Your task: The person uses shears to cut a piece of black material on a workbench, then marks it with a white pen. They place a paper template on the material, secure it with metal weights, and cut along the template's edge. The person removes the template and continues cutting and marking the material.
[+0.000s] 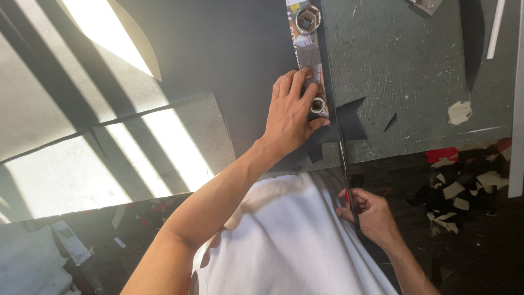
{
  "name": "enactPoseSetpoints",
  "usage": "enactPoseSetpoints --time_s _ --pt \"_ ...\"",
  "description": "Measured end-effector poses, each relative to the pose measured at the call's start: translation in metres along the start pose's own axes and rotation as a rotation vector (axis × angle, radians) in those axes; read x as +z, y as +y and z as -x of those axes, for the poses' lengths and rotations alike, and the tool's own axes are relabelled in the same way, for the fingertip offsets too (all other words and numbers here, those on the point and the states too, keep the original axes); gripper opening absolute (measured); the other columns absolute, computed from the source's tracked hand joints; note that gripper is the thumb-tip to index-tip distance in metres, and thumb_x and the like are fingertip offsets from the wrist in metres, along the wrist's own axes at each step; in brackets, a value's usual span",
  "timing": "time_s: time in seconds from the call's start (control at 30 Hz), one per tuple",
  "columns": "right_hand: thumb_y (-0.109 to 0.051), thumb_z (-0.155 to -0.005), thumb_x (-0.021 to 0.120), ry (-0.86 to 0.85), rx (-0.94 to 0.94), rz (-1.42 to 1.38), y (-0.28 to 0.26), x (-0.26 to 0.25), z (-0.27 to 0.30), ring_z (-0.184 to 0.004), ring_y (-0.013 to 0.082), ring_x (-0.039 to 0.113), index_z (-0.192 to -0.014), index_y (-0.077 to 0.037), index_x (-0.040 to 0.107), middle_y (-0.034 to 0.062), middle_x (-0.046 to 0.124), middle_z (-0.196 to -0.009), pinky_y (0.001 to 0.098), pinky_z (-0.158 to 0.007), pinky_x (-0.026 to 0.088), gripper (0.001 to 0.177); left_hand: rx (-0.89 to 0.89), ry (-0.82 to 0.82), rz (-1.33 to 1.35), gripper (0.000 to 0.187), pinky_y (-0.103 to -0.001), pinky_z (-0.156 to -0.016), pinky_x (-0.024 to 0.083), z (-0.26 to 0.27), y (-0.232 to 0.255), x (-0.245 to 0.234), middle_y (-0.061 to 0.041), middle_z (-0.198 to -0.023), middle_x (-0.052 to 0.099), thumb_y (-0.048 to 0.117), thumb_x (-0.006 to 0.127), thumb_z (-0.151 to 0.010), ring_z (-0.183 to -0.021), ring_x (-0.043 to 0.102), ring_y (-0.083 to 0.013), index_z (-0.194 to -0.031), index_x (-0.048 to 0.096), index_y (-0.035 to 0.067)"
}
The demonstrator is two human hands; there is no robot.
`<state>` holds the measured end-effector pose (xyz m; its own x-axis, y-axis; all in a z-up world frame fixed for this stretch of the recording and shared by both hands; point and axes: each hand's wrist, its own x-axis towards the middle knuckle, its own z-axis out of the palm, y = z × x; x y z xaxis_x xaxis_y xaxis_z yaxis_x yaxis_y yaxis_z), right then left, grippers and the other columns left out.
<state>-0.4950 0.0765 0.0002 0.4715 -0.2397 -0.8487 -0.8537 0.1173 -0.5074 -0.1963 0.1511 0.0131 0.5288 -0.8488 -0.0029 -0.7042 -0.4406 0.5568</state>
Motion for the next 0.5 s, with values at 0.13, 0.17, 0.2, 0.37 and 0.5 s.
enactPoseSetpoints --time_s 0.13,0.17,0.2,0.37,0.5 --pt "-0.015 -0.071 0.089 0.013 -0.027 -0.029 -0.0013 0.0021 0.0012 -0.061 0.0083 0.065 -0.102 -0.008 0.075 0.0002 0.073 -0.067 0.0254 -0.057 0.051 0.035 -0.002 0.003 0.006 0.07 -0.055 -0.115 0.034 0.0003 -0.0002 -0.0016 -0.017 -0.144 0.043 0.036 0.092 -0.066 -0.135 0.04 -0.0391 -0.121 0.059 0.006" --pt "-0.016 -0.07 0.089 0.018 0.0 -0.001 -0.0011 0.0026 0.0014 -0.059 0.0088 0.064 -0.103 -0.008 0.075 0.0004 0.071 -0.066 0.026 -0.056 0.049 0.036 0.001 0.001 0.001 0.07 -0.055 -0.114 0.034 0.0003 0.0 -0.0015 -0.017 -0.144 0.043 0.036 0.092 -0.067 -0.135 0.04 -0.0393 -0.121 0.059 0.006" --pt "-0.017 -0.07 0.09 0.022 0.027 0.026 -0.0008 0.0031 0.002 -0.057 0.0093 0.063 -0.103 -0.008 0.075 0.0007 0.07 -0.065 0.0266 -0.054 0.048 0.037 -0.002 -0.004 0.006 0.07 -0.055 -0.115 0.034 0.0005 0.0002 -0.0014 -0.017 -0.144 0.043 0.036 0.092 -0.067 -0.135 0.04 -0.0391 -0.121 0.059 0.007" --pt "-0.02 -0.07 0.09 0.027 -0.017 -0.043 -0.003 0.0049 0.0025 -0.057 0.0067 0.058 -0.103 -0.007 0.075 -0.0016 0.067 -0.065 0.0255 -0.053 0.045 0.039 0.001 -0.012 0.006 0.072 -0.055 -0.116 0.034 0.0001 -0.0005 -0.0017 -0.017 -0.144 0.042 0.037 0.092 -0.067 -0.135 0.04 -0.0392 -0.122 0.057 0.006" --pt "-0.021 -0.071 0.089 0.028 0.011 -0.033 -0.0047 0.0052 0.0027 -0.055 0.0072 0.058 -0.103 -0.007 0.075 -0.0013 0.068 -0.062 0.0255 -0.053 0.043 0.038 0.006 -0.007 0.011 0.071 -0.056 -0.115 0.034 -0.0003 -0.0011 -0.0014 -0.017 -0.144 0.042 0.038 0.092 -0.068 -0.135 0.04 -0.0396 -0.121 0.057 0.006"
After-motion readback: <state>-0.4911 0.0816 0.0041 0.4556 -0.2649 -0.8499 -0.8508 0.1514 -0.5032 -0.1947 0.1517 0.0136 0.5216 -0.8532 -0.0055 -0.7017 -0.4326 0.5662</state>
